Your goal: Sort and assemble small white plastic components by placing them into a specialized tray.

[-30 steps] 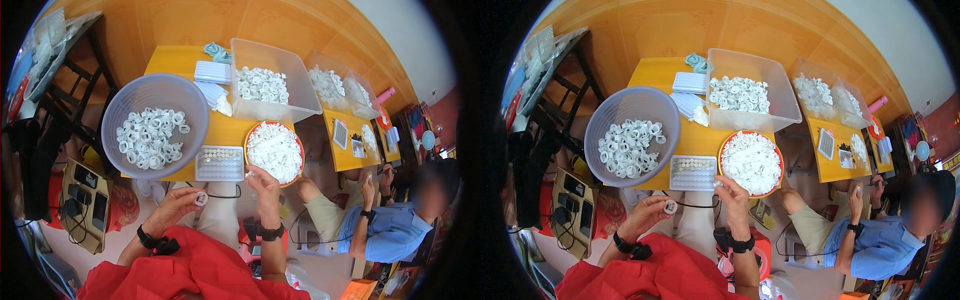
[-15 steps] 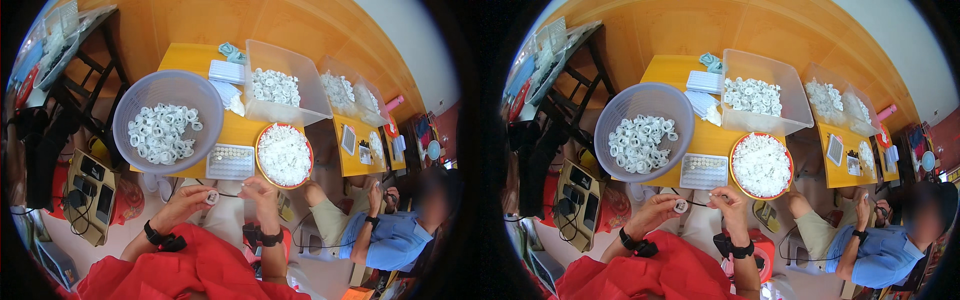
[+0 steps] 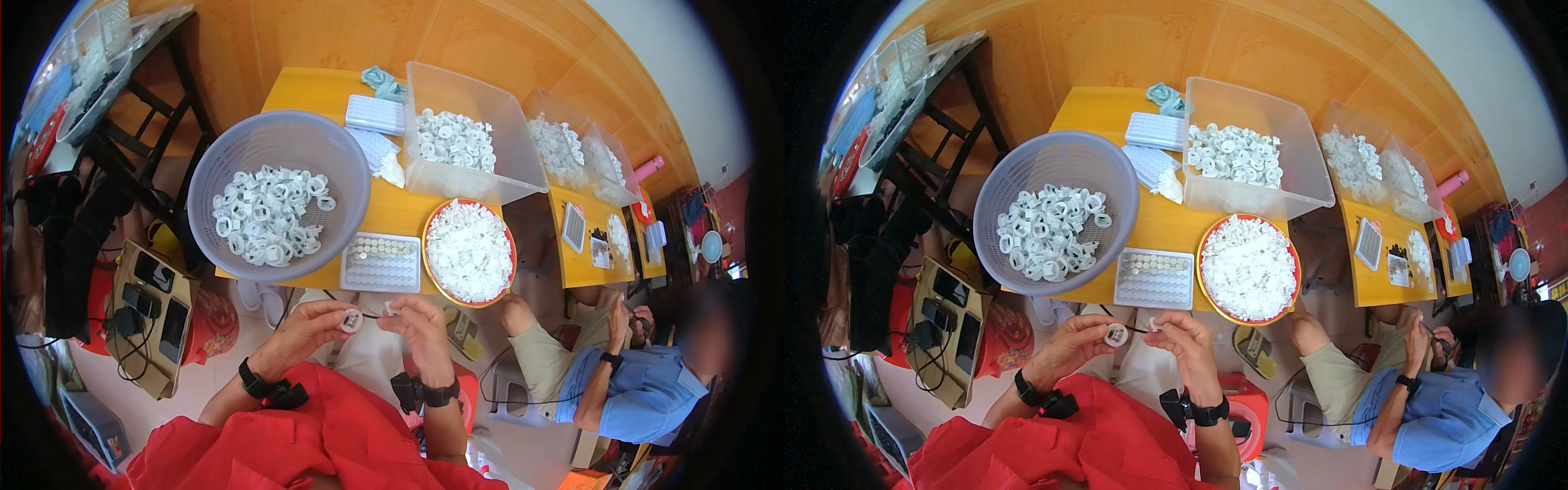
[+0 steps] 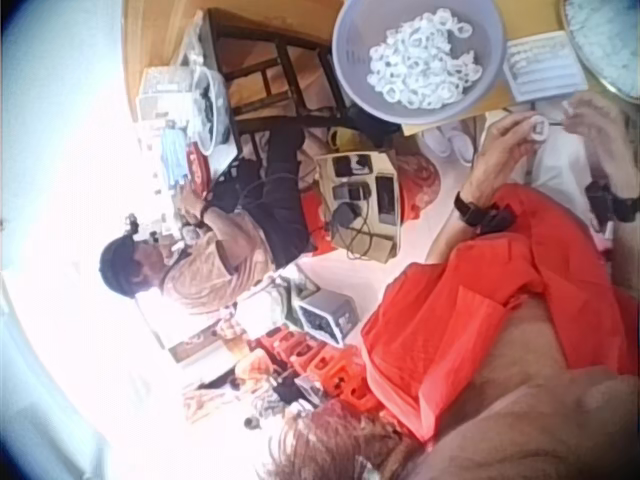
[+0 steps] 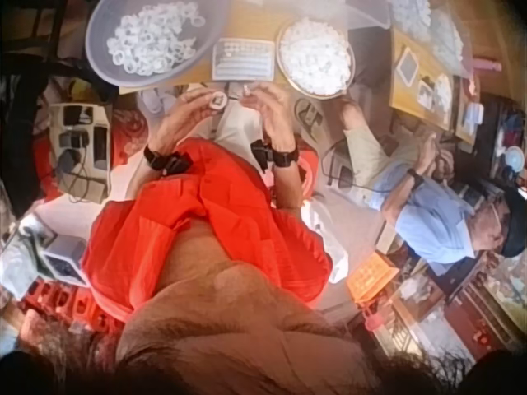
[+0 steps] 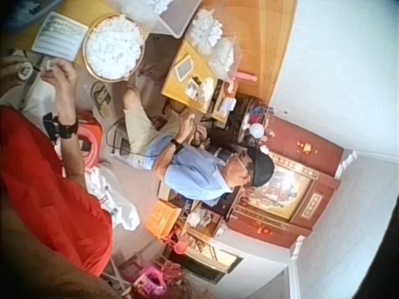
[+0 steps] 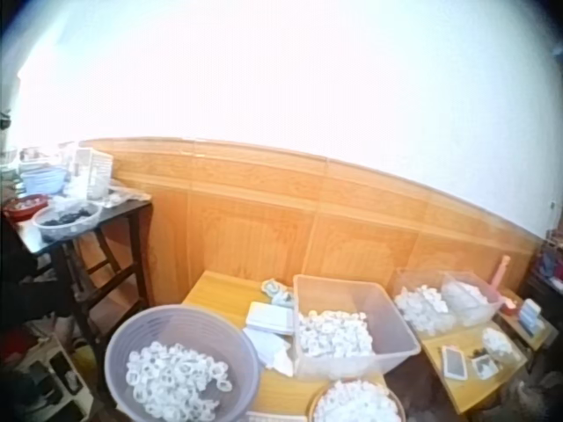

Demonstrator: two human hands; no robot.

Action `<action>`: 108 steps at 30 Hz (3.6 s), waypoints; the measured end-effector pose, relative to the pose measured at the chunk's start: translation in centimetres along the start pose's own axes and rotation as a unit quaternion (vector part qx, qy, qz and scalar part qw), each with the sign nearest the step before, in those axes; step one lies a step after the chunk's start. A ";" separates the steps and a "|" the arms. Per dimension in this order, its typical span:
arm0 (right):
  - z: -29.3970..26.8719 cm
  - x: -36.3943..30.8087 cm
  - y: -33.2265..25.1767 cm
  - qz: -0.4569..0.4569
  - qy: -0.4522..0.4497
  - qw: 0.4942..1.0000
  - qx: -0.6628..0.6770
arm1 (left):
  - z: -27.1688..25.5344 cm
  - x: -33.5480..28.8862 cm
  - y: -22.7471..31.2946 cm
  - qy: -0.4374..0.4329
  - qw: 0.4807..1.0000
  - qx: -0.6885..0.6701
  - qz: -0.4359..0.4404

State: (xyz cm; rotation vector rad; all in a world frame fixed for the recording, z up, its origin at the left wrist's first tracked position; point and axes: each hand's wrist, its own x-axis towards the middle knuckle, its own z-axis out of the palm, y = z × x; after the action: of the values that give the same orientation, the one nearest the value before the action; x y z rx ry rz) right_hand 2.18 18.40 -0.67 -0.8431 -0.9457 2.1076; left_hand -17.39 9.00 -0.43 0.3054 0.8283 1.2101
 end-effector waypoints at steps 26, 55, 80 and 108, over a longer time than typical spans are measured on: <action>4.7 -0.8 -0.7 -0.180 -0.064 0.906 -0.378 | 0.1 0.0 -0.6 -0.001 1.000 0.005 -0.005; 4.4 -0.8 -0.8 -0.201 -0.067 0.889 -0.406 | 0.2 0.5 -0.8 -0.001 0.998 0.054 -0.015; 4.6 -2.3 1.8 -0.060 0.093 0.979 -0.174 | 2.5 0.3 -0.8 0.036 0.970 0.204 0.126; 4.5 -1.5 2.6 -0.125 0.128 0.960 -0.216 | 2.2 0.7 0.0 0.045 0.868 0.438 0.229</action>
State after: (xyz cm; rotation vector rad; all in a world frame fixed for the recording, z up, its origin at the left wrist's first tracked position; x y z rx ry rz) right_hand -1.18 14.22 0.07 -1.1141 -1.3156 1.5542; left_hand -15.74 10.09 0.80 1.2538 1.4176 1.2130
